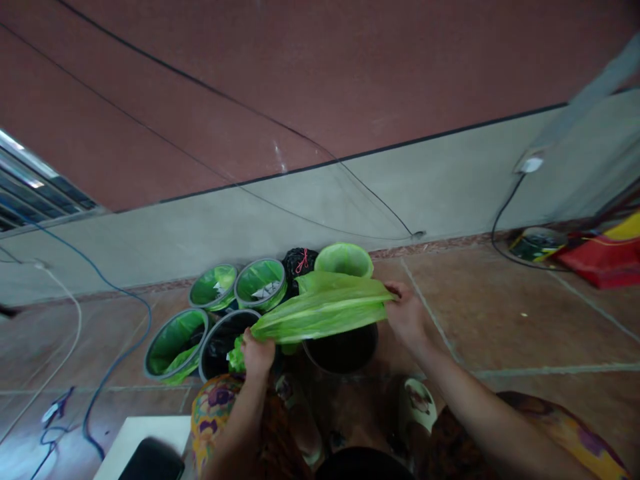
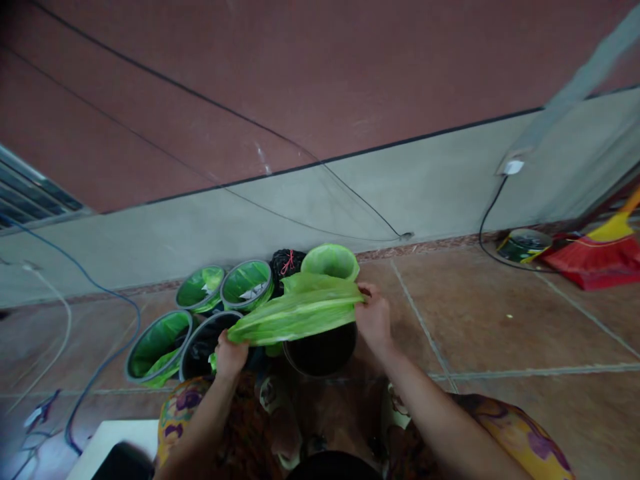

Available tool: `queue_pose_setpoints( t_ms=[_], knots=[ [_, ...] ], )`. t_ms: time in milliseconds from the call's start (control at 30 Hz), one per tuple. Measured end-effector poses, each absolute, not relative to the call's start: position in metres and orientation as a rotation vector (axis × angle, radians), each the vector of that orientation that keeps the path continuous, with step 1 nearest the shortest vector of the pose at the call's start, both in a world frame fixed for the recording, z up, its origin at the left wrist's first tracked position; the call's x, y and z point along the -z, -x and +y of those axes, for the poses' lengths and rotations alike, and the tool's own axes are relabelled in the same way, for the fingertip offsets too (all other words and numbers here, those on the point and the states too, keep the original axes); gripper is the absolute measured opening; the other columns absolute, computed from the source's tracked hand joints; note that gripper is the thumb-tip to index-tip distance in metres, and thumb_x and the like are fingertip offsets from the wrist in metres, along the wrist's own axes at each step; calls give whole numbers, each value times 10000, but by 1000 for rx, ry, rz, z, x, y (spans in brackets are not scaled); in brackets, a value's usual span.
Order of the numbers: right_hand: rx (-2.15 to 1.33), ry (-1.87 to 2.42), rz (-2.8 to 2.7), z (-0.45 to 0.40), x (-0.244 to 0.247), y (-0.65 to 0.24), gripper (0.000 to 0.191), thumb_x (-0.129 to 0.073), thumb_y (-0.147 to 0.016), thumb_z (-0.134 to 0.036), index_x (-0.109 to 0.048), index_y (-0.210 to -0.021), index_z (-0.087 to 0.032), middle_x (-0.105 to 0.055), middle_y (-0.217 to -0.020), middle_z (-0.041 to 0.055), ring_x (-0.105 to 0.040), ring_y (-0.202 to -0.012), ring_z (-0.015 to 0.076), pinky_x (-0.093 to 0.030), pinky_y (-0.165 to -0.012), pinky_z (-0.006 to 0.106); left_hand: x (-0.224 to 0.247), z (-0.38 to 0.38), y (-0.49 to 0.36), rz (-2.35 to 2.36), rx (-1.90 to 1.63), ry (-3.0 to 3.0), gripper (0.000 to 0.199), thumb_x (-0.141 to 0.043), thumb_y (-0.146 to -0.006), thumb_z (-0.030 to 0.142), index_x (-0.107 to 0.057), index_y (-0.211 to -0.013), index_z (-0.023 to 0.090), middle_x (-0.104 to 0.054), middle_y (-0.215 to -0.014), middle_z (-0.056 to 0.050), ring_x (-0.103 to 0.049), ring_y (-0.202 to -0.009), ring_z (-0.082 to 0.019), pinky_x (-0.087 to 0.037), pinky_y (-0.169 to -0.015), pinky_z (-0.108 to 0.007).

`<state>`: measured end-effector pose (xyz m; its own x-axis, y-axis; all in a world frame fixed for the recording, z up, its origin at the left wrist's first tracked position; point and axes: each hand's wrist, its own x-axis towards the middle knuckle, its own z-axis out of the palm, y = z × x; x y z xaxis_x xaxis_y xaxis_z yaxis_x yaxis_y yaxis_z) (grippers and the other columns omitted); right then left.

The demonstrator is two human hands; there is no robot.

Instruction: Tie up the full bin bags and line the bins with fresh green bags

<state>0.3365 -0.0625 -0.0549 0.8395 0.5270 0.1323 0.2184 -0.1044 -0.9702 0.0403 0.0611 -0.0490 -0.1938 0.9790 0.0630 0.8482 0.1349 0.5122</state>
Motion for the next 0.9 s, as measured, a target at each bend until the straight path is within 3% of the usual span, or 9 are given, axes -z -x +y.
queue_pose_setpoints(
  t_ms=[100, 233, 367, 433, 533, 633, 767, 833, 900],
  knots=[
    [-349, 1773, -741, -66, 48, -316, 427, -497, -679, -194, -604, -1092, -169, -705, -978, 87, -654, -808, 201, -513, -755, 324, 34, 13, -66, 1822, -800, -2217, 786, -639, -728, 255, -324, -1435, 118, -318, -1480, -249, -385, -1341, -372, -378, -1041, -534],
    [-524, 1777, -866, -70, 41, -284, 536, -499, -671, -152, -516, -1207, -164, -686, -923, 63, -618, -668, 161, -499, -651, 282, 24, -39, -113, 1130, -711, -2567, 876, -693, -709, 262, -269, -1475, 229, -233, -1556, -163, -258, -1413, -363, -235, -1115, -602],
    [-748, 1578, -1035, -77, 23, -267, 598, -552, -680, -179, -455, -1270, -169, -654, -821, 11, -574, -604, 130, -469, -567, 239, 31, -42, -140, 976, -673, -2581, 755, -621, -751, 144, -324, -1440, 231, -495, -1405, -145, -447, -1306, -306, -224, -1123, -598],
    [-825, 1437, -1095, -82, 13, -271, 596, -526, -709, -177, -436, -1298, -202, -649, -1051, 55, -609, -690, 120, -482, -588, 225, 34, -34, -141, 964, -698, -2537, 621, -550, -803, 114, -386, -1394, 216, -612, -1271, -120, -564, -1179, -256, -267, -1119, -552],
    [-731, 1424, -1189, -86, 5, -288, 575, -471, -728, -127, -477, -1291, -241, -426, -1433, 96, -619, -750, 91, -496, -619, 222, 32, -25, -133, 926, -733, -2469, 451, -484, -862, 126, -480, -1303, 221, -668, -1185, -83, -626, -1076, -212, -294, -1116, -500],
    [-622, 1469, -1402, -84, 8, -296, 640, -492, -719, -81, -479, -1334, -254, -332, -1510, 94, -600, -740, 81, -506, -683, 242, 21, -22, -126, 898, -752, -2408, 389, -463, -884, 141, -518, -1260, 225, -684, -1156, -64, -640, -1048, -193, -283, -1128, -469],
    [-622, 1554, -1528, -77, 20, -287, 405, -525, -797, -123, -610, -1186, -196, -667, -1106, 69, -608, -764, 130, -484, -757, 267, 8, -21, -121, 931, -746, -2327, 282, -443, -915, 213, -607, -1144, 218, -707, -1087, -65, -655, -1002, -200, -277, -1126, -464],
    [-576, 1646, -1539, -74, 25, -283, 223, -487, -858, -151, -687, -954, -183, -691, -844, 39, -607, -733, 142, -463, -737, 257, 5, -19, -118, 997, -772, -2260, 261, -441, -918, 254, -653, -1065, 216, -716, -1052, -71, -651, -1006, -214, -311, -1104, -453],
    [-507, 1713, -1548, -72, 28, -284, 230, -467, -899, -188, -687, -830, -186, -678, -778, 32, -609, -734, 146, -445, -720, 244, 5, -17, -112, 1048, -800, -2142, 259, -463, -907, 307, -680, -1011, 210, -716, -1045, -75, -639, -1028, -226, -374, -1057, -420]
  ],
)
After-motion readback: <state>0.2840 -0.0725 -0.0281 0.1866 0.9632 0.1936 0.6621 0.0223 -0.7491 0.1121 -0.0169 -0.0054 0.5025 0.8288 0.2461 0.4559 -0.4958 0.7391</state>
